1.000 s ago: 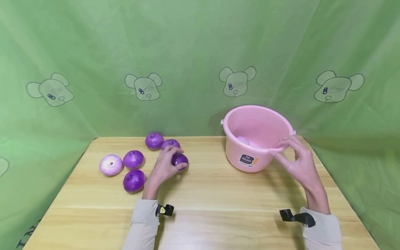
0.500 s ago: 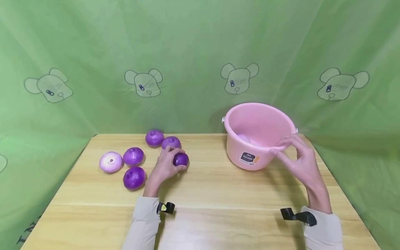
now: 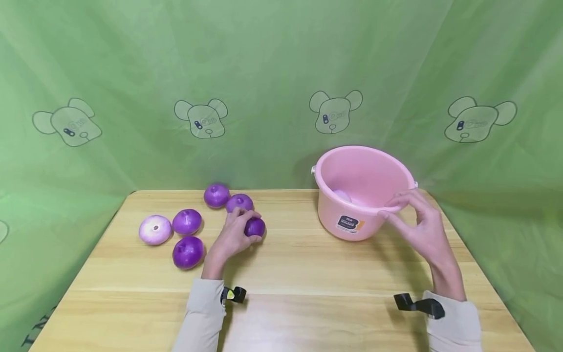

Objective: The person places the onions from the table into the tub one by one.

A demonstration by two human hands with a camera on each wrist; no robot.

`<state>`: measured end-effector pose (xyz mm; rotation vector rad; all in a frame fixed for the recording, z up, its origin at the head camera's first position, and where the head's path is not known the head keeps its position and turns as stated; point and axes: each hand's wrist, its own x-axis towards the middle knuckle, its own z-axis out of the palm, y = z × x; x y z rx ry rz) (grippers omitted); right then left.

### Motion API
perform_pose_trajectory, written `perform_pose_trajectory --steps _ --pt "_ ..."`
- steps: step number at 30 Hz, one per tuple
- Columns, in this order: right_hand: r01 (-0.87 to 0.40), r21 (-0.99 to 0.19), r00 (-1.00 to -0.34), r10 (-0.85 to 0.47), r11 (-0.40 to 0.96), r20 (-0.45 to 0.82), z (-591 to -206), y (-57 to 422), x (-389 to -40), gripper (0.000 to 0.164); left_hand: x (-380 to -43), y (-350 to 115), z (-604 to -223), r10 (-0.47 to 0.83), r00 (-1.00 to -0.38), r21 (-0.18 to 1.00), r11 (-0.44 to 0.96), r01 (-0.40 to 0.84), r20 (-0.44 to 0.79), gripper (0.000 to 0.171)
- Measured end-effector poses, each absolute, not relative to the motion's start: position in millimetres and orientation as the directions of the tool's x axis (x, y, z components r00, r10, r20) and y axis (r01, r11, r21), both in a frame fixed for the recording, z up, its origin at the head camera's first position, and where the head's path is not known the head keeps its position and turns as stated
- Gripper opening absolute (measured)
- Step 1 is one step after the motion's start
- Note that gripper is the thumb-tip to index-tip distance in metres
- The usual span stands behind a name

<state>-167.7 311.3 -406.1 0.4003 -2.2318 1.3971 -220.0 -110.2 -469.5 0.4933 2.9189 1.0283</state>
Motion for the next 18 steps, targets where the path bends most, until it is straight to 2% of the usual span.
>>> perform_pose_trajectory --steps 12,18 --pt "-0.488 -0.754 -0.839 0.000 0.440 0.543 -407.0 312.6 -169.3 0.027 -219.0 -108.7 -468.4 0.319 -0.947 0.640 0.721 0.265 0.033 0.059" --pt "-0.488 -0.750 -0.837 0.006 0.446 0.548 -399.8 305.6 -164.7 0.024 -218.5 -111.1 -465.6 0.329 -0.941 0.654 0.697 0.296 0.076 0.060"
